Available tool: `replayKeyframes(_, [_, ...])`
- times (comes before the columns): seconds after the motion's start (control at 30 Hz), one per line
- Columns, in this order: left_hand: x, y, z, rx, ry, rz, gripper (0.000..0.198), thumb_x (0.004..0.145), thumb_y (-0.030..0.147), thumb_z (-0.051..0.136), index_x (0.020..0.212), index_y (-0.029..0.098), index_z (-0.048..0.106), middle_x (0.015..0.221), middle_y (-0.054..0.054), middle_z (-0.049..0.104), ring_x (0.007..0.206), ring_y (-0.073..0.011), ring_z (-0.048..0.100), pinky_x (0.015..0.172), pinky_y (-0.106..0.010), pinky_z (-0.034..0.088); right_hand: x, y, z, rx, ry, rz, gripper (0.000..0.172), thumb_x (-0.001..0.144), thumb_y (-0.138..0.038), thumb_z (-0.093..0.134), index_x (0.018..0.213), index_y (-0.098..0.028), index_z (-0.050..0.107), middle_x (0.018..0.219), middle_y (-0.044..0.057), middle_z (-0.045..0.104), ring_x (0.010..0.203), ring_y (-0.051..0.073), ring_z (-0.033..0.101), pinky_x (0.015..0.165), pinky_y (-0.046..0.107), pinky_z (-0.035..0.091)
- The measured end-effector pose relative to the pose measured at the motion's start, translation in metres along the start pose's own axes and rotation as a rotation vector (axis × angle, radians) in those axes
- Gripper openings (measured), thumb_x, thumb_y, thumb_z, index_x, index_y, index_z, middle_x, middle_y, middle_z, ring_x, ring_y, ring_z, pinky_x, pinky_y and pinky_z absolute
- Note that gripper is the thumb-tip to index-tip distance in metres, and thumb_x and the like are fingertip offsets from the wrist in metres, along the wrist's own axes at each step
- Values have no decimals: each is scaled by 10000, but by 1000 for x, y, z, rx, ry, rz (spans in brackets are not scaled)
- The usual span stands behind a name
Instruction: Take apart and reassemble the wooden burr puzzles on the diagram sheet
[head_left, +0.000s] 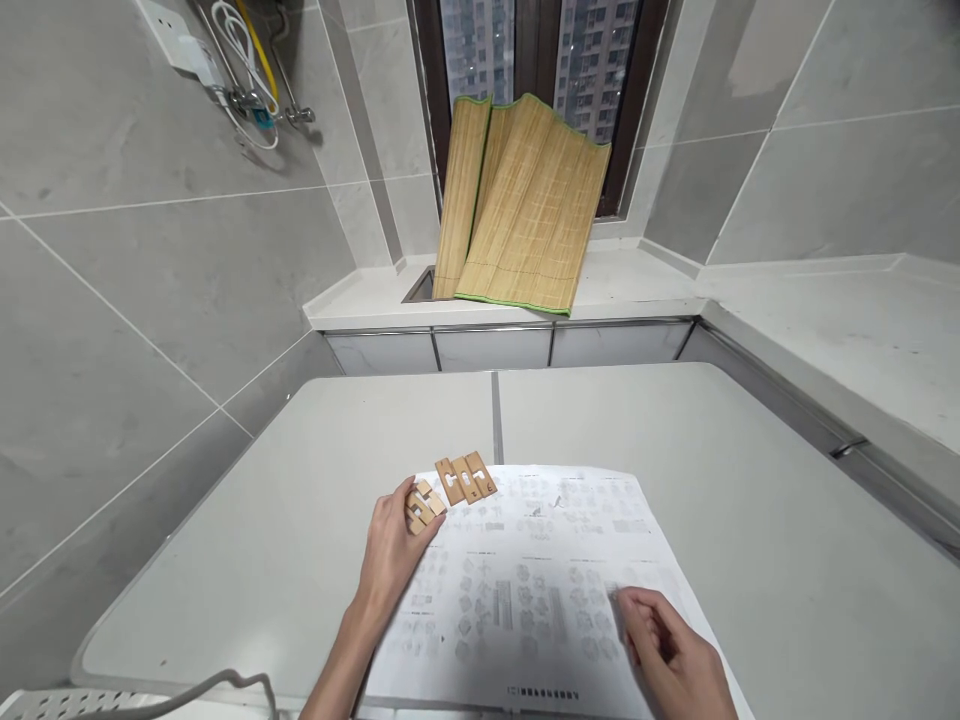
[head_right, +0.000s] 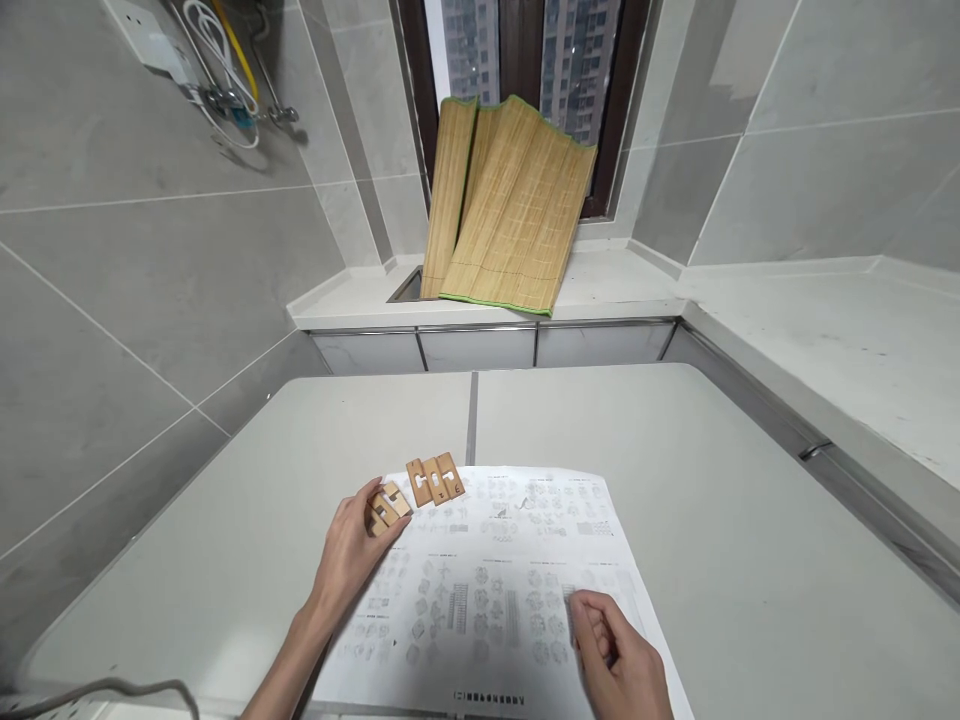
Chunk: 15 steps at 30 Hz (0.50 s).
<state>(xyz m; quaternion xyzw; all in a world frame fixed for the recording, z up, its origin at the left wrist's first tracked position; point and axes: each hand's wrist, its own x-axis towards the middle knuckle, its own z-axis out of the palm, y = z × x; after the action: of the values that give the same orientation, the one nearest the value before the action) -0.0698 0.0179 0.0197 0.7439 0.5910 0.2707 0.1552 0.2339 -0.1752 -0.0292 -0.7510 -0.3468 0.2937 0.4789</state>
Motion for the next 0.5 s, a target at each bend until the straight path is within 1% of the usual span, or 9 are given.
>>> replayKeyframes(0.07, [-12,7,3,-34,-18,15,647,915,469,721,1472,232,494,1315,-131,653,1237,-356,617,1021,-516,536,0,0,-1,-4,-8,-8,505,891,-726,599,880,-238,727,608,-10,589,555,161,496,541,242,451])
replayKeyframes(0.13, [-25,21,14,-97,-83,68,656,909,437,750,1481,247,489,1338,-128,640,1227,-339,627,1024,-506,543,1,-1,-2,-5,-17,-23,507,898,-723,596,907,-234,733,606,-11,579,558,164,490,533,242,444])
replayKeyframes(0.27, [-47,62,49,-257,-349,228,733,833,332,853,1480,298,508,1366,-98,629,1241,-312,627,1041,-473,554,5,-2,-5,-21,-61,-54,536,912,-733,579,911,-221,738,610,-6,581,559,166,499,529,240,446])
replayKeyframes(0.37, [-54,90,74,-339,-490,351,794,785,258,893,1478,292,509,1339,-98,634,1256,-311,606,1045,-468,557,7,-3,-8,-37,-77,-78,551,931,-730,559,916,-208,734,614,-6,582,566,161,504,551,236,458])
replayKeyframes(0.43, [-57,100,85,-359,-534,416,806,785,271,900,1482,304,499,1332,-93,642,1251,-316,607,1040,-485,559,7,-4,-8,-49,-67,-88,551,945,-723,547,922,-204,730,615,-10,573,570,160,502,554,233,456])
replayKeyframes(0.5, [-58,104,91,-364,-542,465,876,794,319,904,1533,321,435,1408,-106,615,1297,-333,587,1078,-525,534,7,-6,-9,-59,-59,-102,551,951,-721,540,917,-204,728,626,-8,577,570,159,502,551,233,457])
